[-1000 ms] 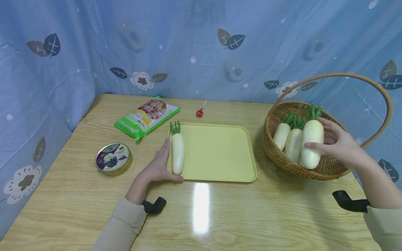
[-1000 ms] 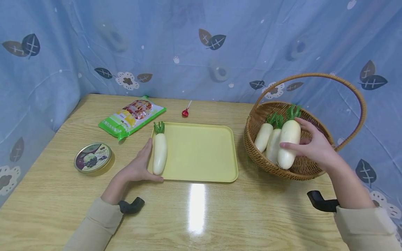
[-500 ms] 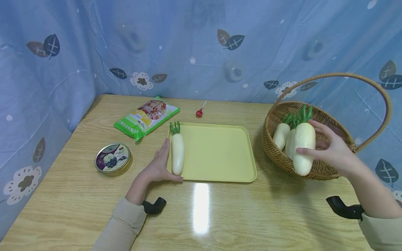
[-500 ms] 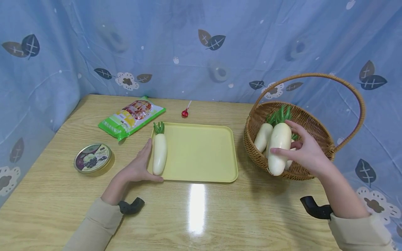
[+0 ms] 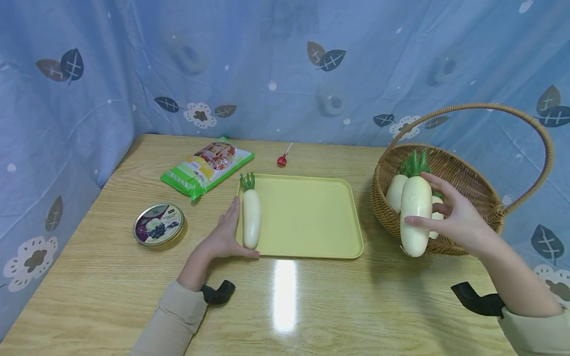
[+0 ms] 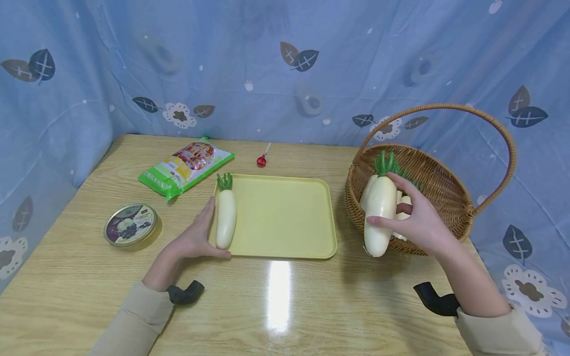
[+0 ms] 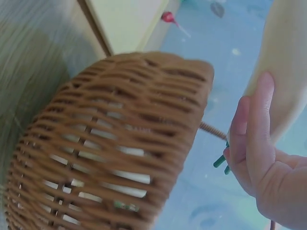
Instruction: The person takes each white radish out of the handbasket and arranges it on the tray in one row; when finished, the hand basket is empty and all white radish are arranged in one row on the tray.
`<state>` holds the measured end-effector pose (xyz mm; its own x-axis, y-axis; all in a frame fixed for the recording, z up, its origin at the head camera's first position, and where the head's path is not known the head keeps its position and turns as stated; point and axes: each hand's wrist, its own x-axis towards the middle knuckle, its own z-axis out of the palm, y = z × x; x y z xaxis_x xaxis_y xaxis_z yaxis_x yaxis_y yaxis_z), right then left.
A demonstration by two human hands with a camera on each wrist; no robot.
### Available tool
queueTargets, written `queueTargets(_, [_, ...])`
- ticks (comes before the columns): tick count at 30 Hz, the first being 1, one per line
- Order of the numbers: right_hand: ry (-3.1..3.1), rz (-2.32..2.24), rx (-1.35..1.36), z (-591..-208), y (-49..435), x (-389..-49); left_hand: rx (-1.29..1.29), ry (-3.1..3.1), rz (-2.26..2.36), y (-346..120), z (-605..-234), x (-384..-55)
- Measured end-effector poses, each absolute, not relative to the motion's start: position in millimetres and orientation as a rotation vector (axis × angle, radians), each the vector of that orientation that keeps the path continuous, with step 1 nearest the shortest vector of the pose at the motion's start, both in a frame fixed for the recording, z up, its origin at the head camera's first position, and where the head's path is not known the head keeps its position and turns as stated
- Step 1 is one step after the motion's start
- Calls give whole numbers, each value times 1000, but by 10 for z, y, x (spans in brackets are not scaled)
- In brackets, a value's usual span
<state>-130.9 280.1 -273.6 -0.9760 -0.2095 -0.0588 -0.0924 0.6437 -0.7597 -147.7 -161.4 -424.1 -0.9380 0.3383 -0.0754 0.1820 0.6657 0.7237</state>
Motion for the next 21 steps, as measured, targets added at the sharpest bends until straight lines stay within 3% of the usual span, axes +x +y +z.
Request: queueTargets(21, [2649,-1273,-353,-2708,2410,-1258,435,2669,1148,-1610,-4223,-1474])
